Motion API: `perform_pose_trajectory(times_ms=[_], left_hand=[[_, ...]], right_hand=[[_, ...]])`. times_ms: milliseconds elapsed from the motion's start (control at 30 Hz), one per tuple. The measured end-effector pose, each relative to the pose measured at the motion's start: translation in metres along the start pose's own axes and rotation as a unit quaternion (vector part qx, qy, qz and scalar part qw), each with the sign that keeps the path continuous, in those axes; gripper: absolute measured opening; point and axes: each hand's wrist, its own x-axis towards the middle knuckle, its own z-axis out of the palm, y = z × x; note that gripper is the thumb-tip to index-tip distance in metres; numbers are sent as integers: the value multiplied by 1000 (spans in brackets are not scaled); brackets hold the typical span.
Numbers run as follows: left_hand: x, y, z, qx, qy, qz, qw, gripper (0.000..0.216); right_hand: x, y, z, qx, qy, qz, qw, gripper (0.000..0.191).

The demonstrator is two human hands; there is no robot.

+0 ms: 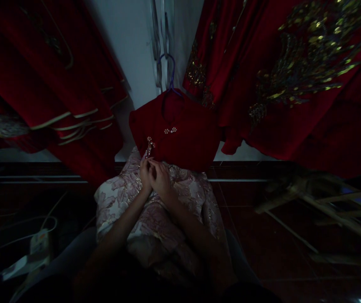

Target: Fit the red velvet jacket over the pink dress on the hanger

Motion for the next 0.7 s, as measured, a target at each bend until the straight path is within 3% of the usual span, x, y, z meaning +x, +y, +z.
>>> perform_pose_trajectory(times_ms=[133,333,467,700], left_hand=[[1,5,0,20,-5,19,1000,34],[0,6,4,41,10,45,998,33],[0,4,3,46,18,36,998,29],[-1,8,3,45,33,30,998,26]], right_hand=[[6,5,-14,-31,40,25,998,28],[11,13,-28,-114,117,78,983,41],[11,24,-30,-179,94,115,972,50],[18,49,-43,-177,37,106,978,18]])
